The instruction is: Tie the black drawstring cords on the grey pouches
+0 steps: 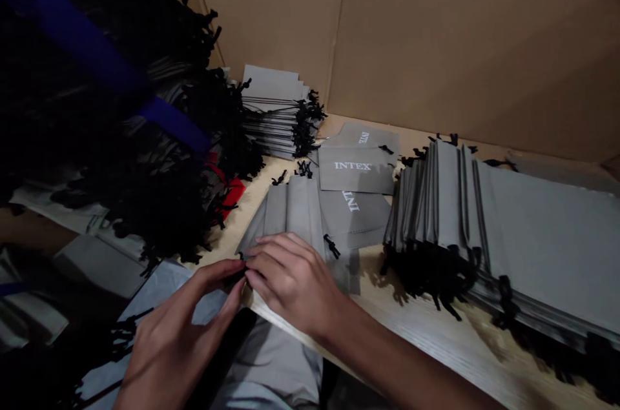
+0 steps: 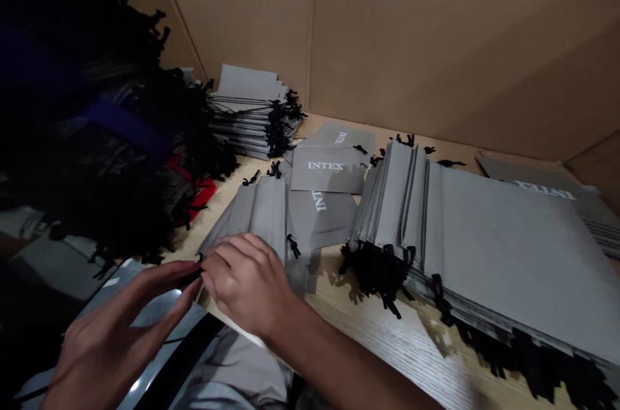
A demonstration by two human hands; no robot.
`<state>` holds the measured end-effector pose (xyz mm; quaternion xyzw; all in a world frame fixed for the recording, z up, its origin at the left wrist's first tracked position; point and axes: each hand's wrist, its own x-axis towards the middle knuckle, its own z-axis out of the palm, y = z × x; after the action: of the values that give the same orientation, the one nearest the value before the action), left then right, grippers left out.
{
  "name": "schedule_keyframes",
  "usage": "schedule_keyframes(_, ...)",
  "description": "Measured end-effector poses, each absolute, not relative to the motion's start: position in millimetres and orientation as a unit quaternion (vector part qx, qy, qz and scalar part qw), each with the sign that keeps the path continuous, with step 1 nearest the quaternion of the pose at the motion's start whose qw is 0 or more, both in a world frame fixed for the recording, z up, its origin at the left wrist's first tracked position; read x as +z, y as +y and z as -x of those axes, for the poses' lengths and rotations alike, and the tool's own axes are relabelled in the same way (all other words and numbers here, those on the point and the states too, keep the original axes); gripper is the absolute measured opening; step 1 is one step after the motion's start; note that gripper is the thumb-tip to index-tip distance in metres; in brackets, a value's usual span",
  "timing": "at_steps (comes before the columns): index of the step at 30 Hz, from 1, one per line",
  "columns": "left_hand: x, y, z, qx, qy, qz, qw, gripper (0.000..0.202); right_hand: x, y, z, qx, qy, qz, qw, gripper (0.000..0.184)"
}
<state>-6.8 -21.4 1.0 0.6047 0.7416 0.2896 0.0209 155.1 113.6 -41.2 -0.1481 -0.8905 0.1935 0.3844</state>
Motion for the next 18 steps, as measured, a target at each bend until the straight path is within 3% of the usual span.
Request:
schedule_keyframes(9,-3.6,-18.4,8.9,0.312,0.737,-0.600,-0.021,0.020,-40.0,110.4,-156.9,0.181,-0.878,0.146,0.419,0.017)
schedule_keyframes(18,-2.8,-14.8,10.8,0.346,0.731,-0.588,0.009,0.022,-33.4,110.4,-158.4,0.190,-0.902,0.150,0.358,0.012)
